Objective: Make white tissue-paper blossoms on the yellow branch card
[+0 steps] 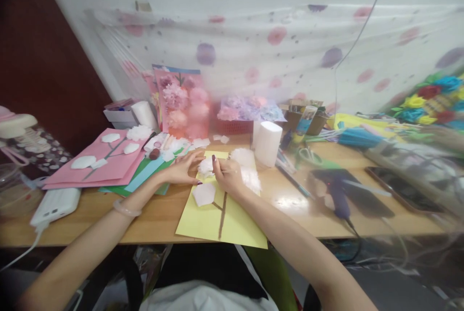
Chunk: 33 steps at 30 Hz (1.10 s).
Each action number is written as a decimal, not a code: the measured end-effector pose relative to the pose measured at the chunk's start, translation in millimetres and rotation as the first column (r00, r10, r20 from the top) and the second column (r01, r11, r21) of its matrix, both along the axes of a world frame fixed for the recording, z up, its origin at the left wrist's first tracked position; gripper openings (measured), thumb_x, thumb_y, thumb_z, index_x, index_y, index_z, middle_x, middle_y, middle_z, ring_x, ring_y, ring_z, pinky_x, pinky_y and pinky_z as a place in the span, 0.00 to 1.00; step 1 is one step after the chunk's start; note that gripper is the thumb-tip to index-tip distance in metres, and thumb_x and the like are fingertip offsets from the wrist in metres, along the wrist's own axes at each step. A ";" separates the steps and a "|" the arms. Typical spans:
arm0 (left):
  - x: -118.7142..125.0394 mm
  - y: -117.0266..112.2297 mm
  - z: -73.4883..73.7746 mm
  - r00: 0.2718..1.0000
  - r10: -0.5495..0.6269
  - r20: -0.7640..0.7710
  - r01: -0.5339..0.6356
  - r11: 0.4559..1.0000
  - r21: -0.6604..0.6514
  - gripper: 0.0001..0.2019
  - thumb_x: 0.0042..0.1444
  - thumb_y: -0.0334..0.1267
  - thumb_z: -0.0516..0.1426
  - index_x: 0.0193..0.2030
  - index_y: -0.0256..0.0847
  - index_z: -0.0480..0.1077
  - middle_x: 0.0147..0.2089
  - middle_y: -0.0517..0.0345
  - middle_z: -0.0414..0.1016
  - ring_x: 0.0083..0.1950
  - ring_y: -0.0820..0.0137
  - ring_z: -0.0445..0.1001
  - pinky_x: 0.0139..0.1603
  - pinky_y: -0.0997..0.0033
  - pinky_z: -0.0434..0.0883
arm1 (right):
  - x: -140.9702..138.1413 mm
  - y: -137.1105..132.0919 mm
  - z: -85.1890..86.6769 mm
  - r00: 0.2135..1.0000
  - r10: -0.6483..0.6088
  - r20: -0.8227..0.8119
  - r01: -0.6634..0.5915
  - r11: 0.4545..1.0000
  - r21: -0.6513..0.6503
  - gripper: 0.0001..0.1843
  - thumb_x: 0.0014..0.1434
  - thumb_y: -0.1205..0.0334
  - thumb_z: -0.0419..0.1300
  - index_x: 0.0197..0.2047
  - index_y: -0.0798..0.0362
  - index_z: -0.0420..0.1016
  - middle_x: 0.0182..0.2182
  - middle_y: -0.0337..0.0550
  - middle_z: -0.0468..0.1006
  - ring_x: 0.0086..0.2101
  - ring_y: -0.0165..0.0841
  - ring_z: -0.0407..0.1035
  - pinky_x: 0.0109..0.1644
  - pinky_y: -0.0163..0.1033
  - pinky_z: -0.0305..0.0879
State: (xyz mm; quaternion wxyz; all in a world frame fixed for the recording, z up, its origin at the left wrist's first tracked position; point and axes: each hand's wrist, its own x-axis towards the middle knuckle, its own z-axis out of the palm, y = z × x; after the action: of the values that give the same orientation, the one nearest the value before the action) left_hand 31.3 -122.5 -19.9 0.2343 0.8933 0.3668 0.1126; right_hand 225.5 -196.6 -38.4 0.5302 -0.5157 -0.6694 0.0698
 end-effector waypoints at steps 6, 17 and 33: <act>0.3 2.9 -5.4 1.000 -0.029 -0.009 0.029 0.999 -0.032 0.52 0.43 0.49 0.65 0.70 0.44 0.40 0.65 0.42 0.63 0.72 0.50 0.42 0.67 0.38 0.32 | -5.6 2.8 1.2 1.000 -0.004 -0.002 0.004 0.999 -0.050 0.28 0.62 0.45 0.47 0.15 0.50 0.62 0.14 0.39 0.66 0.18 0.29 0.58 0.27 0.36 0.50; -0.5 5.6 -6.7 0.998 -0.021 -0.056 0.019 0.999 -0.041 0.55 0.43 0.51 0.65 0.71 0.42 0.38 0.65 0.41 0.62 0.72 0.49 0.44 0.66 0.38 0.33 | 2.9 24.6 5.3 0.910 -0.187 -0.369 0.089 0.960 -0.266 0.28 0.60 0.46 0.47 0.15 0.52 0.67 0.08 0.37 0.64 0.11 0.28 0.58 0.18 0.34 0.53; -2.6 6.4 -9.1 0.999 -0.024 -0.029 0.023 0.999 -0.022 0.53 0.42 0.54 0.64 0.70 0.43 0.43 0.64 0.40 0.64 0.70 0.48 0.48 0.66 0.39 0.38 | 5.5 9.8 12.6 0.891 -0.072 -0.448 -0.016 0.982 -0.188 0.31 0.58 0.41 0.50 0.13 0.52 0.65 0.08 0.36 0.61 0.12 0.26 0.55 0.18 0.32 0.51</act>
State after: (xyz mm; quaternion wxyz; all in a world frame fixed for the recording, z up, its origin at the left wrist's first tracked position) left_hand 28.7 -116.1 -29.0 0.2400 0.8964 0.3610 0.0928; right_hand 231.1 -186.8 -25.8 0.6216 -0.5423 -0.5106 0.2425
